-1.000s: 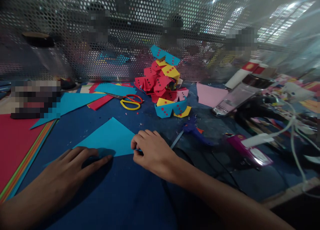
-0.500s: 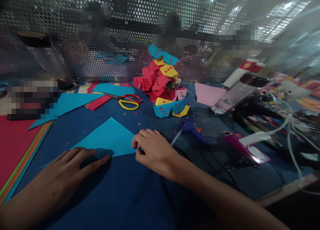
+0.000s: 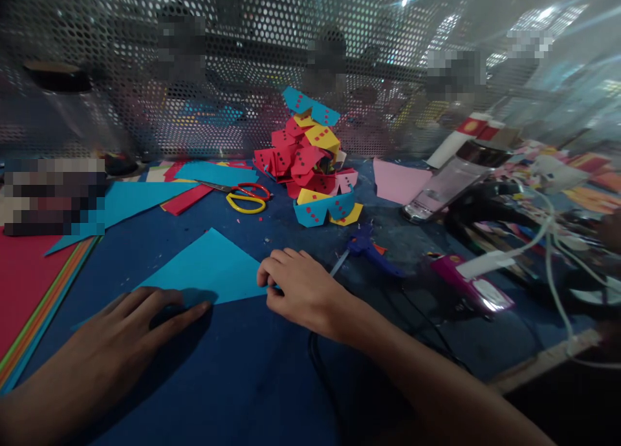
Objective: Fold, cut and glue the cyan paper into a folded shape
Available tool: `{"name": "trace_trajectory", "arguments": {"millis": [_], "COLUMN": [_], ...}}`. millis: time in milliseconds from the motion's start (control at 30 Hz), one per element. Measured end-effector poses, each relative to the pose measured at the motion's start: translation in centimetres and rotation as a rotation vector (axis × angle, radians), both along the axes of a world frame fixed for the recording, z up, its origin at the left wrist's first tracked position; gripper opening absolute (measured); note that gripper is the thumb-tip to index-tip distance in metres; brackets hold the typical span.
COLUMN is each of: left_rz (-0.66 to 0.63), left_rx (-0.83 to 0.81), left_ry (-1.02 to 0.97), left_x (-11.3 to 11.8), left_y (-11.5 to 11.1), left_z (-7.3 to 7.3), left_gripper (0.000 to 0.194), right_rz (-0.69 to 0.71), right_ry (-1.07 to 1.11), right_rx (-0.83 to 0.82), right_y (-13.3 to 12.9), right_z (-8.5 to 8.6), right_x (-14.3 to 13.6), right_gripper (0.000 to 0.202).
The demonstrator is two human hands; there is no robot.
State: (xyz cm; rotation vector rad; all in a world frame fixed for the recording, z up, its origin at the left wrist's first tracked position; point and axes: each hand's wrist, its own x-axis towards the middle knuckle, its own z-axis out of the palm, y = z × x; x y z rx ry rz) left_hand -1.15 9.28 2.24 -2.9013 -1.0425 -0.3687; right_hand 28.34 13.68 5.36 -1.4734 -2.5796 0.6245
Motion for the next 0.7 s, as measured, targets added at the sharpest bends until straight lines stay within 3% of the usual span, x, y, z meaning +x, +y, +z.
{"name": "trace_trajectory", "arguments": {"millis": [700], "left_rz": [0.016], "left_rx": [-0.001], "left_ry": [-0.008], "left_x": [-0.25], "left_y": [0.08], "left_z": [-0.31], "left_gripper": [0.068], "right_rz": [0.019], "right_ry": [-0.021], "right_rx": [-0.019], "right_y": [0.29], "right_z": [0.52], "right_x": [0.53], "right_gripper": [0.024]}}
